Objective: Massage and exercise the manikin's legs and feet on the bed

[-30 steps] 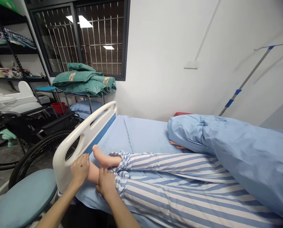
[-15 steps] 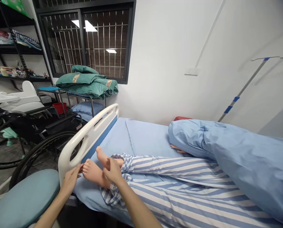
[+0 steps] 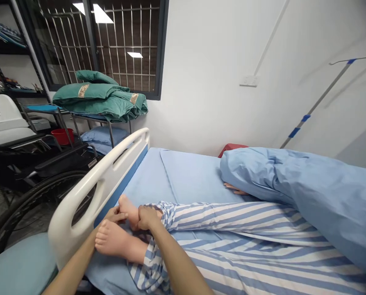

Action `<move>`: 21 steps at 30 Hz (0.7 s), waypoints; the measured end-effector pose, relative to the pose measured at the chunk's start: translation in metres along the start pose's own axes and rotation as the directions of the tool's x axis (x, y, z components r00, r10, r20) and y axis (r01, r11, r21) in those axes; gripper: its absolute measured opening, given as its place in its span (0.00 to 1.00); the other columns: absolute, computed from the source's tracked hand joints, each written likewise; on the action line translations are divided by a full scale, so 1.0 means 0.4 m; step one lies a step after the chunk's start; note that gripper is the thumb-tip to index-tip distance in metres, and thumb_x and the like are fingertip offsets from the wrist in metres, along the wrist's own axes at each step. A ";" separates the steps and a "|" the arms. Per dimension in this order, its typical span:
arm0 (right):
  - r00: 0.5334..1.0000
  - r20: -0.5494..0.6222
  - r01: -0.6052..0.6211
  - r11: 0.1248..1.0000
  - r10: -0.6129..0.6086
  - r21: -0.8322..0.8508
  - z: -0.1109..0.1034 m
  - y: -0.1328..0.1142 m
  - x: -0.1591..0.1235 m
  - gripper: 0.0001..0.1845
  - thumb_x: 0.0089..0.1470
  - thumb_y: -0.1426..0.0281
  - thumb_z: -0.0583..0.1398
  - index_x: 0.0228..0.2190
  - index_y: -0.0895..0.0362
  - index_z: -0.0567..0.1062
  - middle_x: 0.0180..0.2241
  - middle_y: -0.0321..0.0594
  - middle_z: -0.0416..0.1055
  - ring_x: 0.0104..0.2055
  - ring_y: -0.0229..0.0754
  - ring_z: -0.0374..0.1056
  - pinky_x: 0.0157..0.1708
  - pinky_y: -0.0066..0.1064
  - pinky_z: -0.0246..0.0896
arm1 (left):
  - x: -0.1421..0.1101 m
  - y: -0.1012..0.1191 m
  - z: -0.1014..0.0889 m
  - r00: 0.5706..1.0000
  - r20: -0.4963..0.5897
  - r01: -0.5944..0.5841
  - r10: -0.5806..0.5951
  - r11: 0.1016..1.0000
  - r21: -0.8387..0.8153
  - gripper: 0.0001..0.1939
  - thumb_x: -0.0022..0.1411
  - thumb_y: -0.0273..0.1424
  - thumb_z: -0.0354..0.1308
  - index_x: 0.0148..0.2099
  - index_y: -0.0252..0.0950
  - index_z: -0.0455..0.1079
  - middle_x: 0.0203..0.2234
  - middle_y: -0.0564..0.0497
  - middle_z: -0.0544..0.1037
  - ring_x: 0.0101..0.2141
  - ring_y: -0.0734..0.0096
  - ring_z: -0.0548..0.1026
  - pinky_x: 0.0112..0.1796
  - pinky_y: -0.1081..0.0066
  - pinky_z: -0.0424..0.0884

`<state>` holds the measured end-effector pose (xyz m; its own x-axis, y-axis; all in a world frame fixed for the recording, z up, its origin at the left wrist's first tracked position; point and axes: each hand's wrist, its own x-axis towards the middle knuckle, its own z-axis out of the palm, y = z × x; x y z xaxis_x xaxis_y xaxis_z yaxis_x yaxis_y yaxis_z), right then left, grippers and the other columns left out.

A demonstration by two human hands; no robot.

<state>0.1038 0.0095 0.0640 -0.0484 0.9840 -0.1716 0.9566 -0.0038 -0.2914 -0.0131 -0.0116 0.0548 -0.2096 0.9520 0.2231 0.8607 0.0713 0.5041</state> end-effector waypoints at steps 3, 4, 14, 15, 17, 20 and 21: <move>1.000 0.009 0.001 1.000 -0.001 0.002 -0.005 0.005 0.016 0.37 0.31 0.54 0.67 0.42 0.61 0.69 0.42 0.53 0.72 0.44 0.56 0.68 0.45 0.41 0.58 | -0.031 0.016 0.023 0.844 -0.451 0.365 -0.290 0.927 0.088 0.23 0.57 0.25 0.27 0.39 0.34 0.64 0.27 0.40 0.66 0.34 0.48 0.66 0.25 0.53 0.59; 1.000 0.005 0.004 1.000 -0.004 0.001 -0.005 0.007 0.021 0.36 0.33 0.55 0.66 0.43 0.62 0.69 0.41 0.54 0.72 0.44 0.56 0.68 0.46 0.42 0.58 | -0.033 0.019 0.025 0.799 -0.523 0.398 -0.298 0.913 0.088 0.23 0.57 0.24 0.27 0.40 0.33 0.63 0.28 0.40 0.66 0.35 0.49 0.65 0.25 0.55 0.59; 1.000 -0.025 -0.013 0.999 0.012 -0.041 0.002 0.017 0.039 0.36 0.33 0.59 0.67 0.44 0.63 0.66 0.43 0.53 0.70 0.46 0.54 0.66 0.48 0.42 0.56 | -0.012 0.020 0.026 0.802 -0.495 0.407 -0.335 0.912 0.043 0.22 0.59 0.23 0.23 0.41 0.32 0.58 0.29 0.43 0.63 0.35 0.53 0.64 0.27 0.58 0.58; 0.999 -0.033 -0.016 0.999 0.014 -0.041 0.002 0.015 0.037 0.36 0.33 0.59 0.66 0.44 0.63 0.66 0.43 0.53 0.70 0.46 0.54 0.66 0.48 0.42 0.55 | -0.013 0.019 0.026 0.799 -0.506 0.394 -0.323 0.918 0.036 0.22 0.59 0.24 0.24 0.41 0.32 0.58 0.29 0.44 0.62 0.35 0.53 0.64 0.27 0.58 0.58; 0.999 -0.042 -0.023 0.999 0.021 -0.037 0.002 0.012 0.032 0.36 0.33 0.60 0.66 0.44 0.63 0.67 0.43 0.53 0.70 0.47 0.54 0.65 0.48 0.42 0.55 | -0.016 0.019 0.022 0.800 -0.519 0.377 -0.302 0.925 0.042 0.21 0.59 0.24 0.24 0.41 0.33 0.59 0.28 0.44 0.63 0.35 0.54 0.64 0.27 0.58 0.58; 0.998 -0.048 -0.033 0.999 0.032 -0.026 0.002 0.009 0.027 0.35 0.33 0.60 0.67 0.44 0.63 0.67 0.44 0.53 0.70 0.47 0.54 0.65 0.49 0.42 0.54 | -0.022 0.027 0.008 0.817 -0.493 0.389 -0.300 0.917 0.085 0.22 0.59 0.24 0.24 0.41 0.32 0.59 0.29 0.41 0.64 0.35 0.53 0.65 0.27 0.58 0.59; 0.998 -0.051 -0.035 0.999 0.034 -0.023 0.002 0.008 0.025 0.35 0.33 0.61 0.66 0.44 0.62 0.67 0.44 0.52 0.70 0.48 0.54 0.65 0.49 0.41 0.54 | -0.024 0.031 0.002 0.819 -0.487 0.394 -0.304 0.914 0.093 0.23 0.59 0.24 0.23 0.41 0.31 0.60 0.30 0.41 0.65 0.35 0.53 0.66 0.26 0.58 0.59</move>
<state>0.1061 0.0191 0.0608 -0.0014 0.9912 -0.1327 0.9641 -0.0339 -0.2634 0.0000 -0.0198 0.0582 -0.6590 0.6127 0.4362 0.7473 0.4682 0.4714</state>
